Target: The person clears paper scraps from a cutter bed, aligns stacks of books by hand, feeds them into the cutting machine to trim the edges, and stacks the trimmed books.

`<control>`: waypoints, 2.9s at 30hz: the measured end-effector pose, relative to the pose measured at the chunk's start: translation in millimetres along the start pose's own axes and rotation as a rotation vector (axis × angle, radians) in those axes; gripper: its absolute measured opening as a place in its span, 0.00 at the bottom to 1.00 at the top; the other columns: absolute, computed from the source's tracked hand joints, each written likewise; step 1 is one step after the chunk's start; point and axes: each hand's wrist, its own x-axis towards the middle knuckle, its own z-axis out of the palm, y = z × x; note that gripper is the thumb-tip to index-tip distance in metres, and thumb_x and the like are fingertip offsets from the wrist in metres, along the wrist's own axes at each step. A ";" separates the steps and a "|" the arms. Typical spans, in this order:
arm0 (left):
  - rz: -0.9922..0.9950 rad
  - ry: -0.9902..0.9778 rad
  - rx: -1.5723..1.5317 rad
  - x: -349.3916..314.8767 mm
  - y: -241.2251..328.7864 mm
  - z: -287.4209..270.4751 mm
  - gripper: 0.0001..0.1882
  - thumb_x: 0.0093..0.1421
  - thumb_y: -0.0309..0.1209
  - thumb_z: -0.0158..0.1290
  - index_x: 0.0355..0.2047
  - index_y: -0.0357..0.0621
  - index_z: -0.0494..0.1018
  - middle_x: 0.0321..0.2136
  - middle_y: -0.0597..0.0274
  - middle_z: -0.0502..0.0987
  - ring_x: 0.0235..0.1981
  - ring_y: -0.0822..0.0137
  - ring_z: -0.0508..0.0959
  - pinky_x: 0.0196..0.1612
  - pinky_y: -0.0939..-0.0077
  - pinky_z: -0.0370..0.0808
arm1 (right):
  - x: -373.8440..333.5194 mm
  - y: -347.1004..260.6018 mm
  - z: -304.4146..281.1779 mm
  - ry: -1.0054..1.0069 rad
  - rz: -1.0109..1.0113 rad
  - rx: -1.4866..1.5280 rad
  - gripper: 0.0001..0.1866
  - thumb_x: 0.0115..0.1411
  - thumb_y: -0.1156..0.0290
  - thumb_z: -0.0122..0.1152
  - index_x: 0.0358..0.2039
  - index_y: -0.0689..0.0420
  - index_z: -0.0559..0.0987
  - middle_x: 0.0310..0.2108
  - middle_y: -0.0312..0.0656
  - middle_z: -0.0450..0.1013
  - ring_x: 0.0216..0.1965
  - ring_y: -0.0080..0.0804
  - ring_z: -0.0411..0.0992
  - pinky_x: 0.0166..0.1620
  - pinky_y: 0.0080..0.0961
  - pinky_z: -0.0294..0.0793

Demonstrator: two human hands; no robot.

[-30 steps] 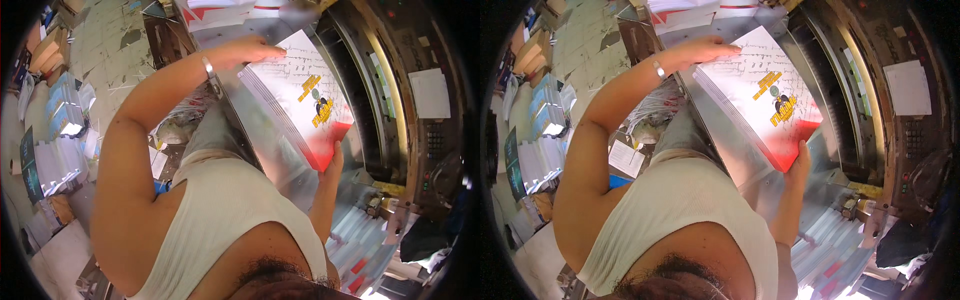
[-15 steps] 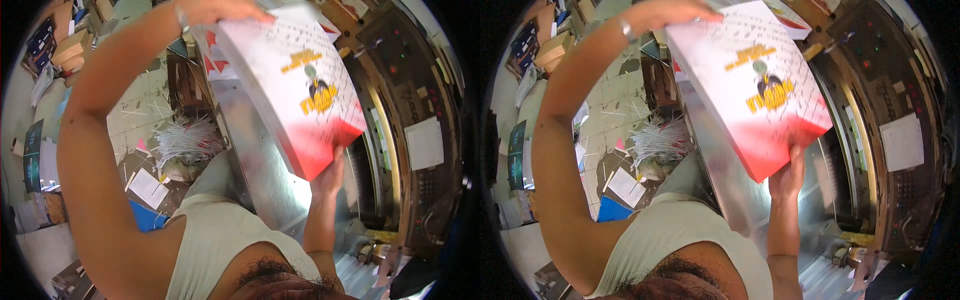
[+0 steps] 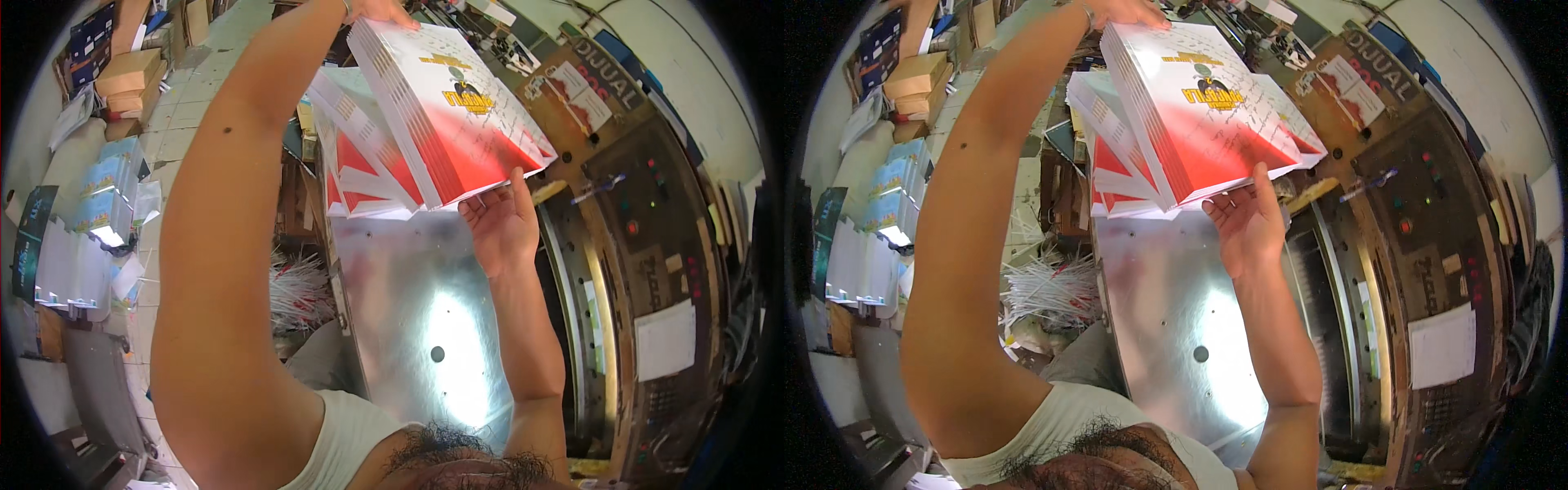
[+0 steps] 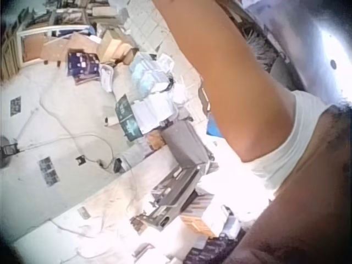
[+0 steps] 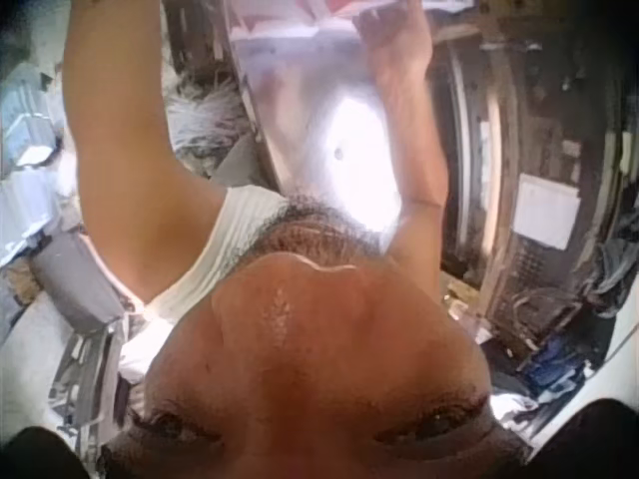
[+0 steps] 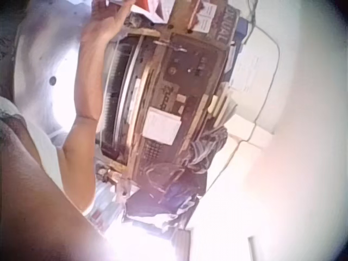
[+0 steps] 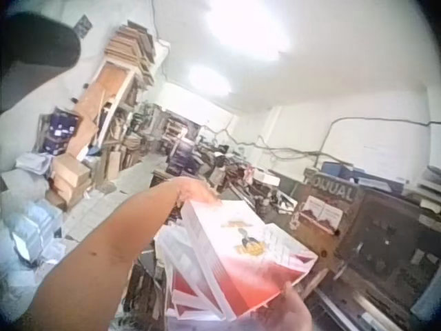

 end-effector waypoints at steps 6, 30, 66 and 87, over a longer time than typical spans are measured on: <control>0.025 -0.045 0.084 86.3 -65.6 -13.9 0.28 0.60 0.47 0.60 0.48 0.32 0.78 0.51 0.55 0.78 0.51 0.64 0.76 0.54 0.64 0.70 | 33.8 4.8 2.6 0.012 0.075 0.009 0.18 0.66 0.54 0.59 0.48 0.54 0.73 0.41 0.39 0.75 0.39 0.31 0.73 0.45 0.30 0.77; -0.131 0.177 -0.372 16.0 -97.3 4.8 0.27 0.65 0.54 0.49 0.55 0.50 0.72 0.52 0.52 0.76 0.58 0.60 0.69 0.65 0.55 0.57 | 7.7 19.8 -42.3 -0.171 0.108 0.007 0.33 0.66 0.57 0.59 0.65 0.59 0.61 0.61 0.54 0.65 0.57 0.47 0.70 0.56 0.42 0.73; 0.293 0.345 0.302 -126.9 -138.0 434.0 0.25 0.54 0.41 0.61 0.50 0.41 0.75 0.40 0.48 0.80 0.42 0.48 0.79 0.48 0.59 0.76 | -458.2 159.6 -201.5 1.112 0.007 -0.216 0.23 0.67 0.69 0.56 0.61 0.59 0.68 0.49 0.45 0.73 0.38 0.28 0.77 0.35 0.19 0.78; 0.374 0.303 0.283 -91.4 -151.6 404.9 0.15 0.62 0.30 0.53 0.47 0.35 0.77 0.43 0.43 0.80 0.45 0.49 0.80 0.51 0.63 0.75 | -462.2 190.7 -236.0 1.258 -0.105 -0.598 0.17 0.61 0.79 0.58 0.52 0.63 0.75 0.43 0.47 0.76 0.27 0.28 0.77 0.24 0.20 0.75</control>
